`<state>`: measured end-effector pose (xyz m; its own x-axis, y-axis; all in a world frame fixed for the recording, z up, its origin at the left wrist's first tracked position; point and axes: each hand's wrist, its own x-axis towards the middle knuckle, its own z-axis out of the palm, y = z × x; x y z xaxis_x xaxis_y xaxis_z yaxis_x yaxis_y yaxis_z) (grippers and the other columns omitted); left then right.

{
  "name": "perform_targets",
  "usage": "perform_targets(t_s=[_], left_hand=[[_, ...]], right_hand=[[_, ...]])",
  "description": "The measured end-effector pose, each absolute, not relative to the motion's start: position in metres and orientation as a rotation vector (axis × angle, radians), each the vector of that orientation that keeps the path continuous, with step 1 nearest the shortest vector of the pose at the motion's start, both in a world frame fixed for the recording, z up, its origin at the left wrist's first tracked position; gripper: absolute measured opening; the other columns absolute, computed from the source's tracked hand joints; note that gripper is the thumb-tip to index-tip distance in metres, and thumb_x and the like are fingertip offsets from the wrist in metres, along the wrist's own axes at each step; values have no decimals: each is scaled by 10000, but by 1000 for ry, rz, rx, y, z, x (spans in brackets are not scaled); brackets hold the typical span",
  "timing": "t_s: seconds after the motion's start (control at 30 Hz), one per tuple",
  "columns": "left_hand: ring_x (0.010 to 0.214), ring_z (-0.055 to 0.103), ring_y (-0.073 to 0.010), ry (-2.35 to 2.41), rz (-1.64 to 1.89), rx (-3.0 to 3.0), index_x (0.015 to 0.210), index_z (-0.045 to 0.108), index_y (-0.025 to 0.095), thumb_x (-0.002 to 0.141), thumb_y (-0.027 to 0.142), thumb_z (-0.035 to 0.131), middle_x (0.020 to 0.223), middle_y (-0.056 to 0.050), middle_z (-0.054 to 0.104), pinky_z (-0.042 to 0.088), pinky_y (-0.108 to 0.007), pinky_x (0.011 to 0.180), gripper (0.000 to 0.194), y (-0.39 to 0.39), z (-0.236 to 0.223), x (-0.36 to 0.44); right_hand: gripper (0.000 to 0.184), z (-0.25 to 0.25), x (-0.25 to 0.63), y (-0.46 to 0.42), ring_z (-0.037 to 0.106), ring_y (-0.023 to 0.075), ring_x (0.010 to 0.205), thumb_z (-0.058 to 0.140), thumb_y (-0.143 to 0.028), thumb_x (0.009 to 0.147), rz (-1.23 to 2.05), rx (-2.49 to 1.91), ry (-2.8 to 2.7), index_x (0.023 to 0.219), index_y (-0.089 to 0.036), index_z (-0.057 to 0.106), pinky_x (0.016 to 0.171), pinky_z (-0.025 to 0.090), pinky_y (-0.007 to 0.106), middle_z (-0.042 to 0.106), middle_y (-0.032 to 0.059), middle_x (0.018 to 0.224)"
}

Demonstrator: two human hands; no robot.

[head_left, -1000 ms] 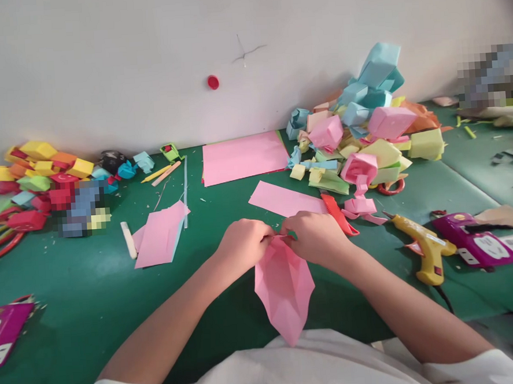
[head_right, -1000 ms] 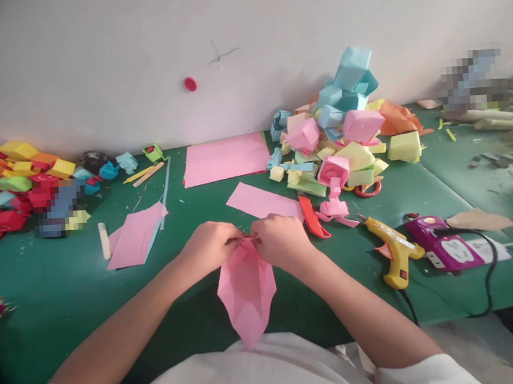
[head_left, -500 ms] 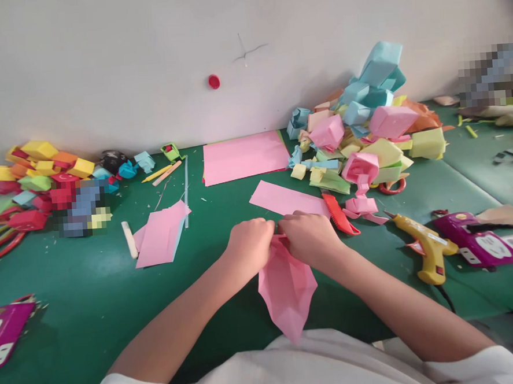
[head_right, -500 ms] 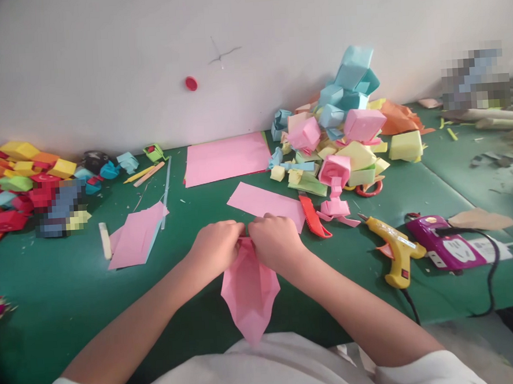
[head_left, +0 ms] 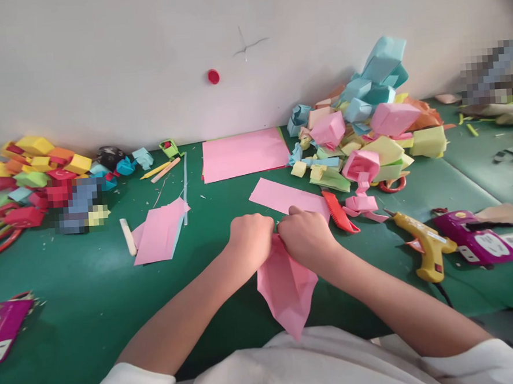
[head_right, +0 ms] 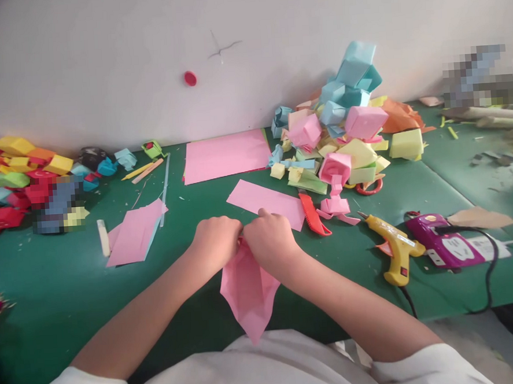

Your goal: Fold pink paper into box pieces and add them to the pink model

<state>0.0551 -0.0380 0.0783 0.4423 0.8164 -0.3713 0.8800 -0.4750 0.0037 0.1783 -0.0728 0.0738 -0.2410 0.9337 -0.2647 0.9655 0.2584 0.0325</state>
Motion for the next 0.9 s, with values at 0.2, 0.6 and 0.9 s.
perform_targets(t_s=[0.2, 0.6, 0.9], left_hand=[[776, 717, -284, 1484, -442, 2516, 821, 722, 177, 823, 134, 579, 787, -123, 712, 472, -306, 625, 149, -37, 73, 54], [778, 719, -302, 1454, -425, 2507, 827, 717, 191, 856, 243, 543, 789, -123, 718, 483, -321, 615, 184, -35, 74, 46], [811, 715, -298, 1525, -443, 2489, 881, 745, 185, 855, 248, 561, 800, -140, 717, 487, -322, 639, 196, -36, 78, 47]], right_hand=[[265, 74, 175, -67, 618, 266, 939, 565, -3, 811, -199, 1690, 2315, 803, -189, 754, 588, 388, 288, 750, 130, 883], [242, 77, 175, -59, 653, 269, 942, 549, -53, 870, -135, 1576, 2323, 871, -177, 756, 611, 403, 305, 749, 134, 994], [220, 71, 177, -54, 669, 258, 920, 575, -78, 884, -140, 1540, 2393, 808, -191, 748, 667, 414, 305, 752, 134, 899]])
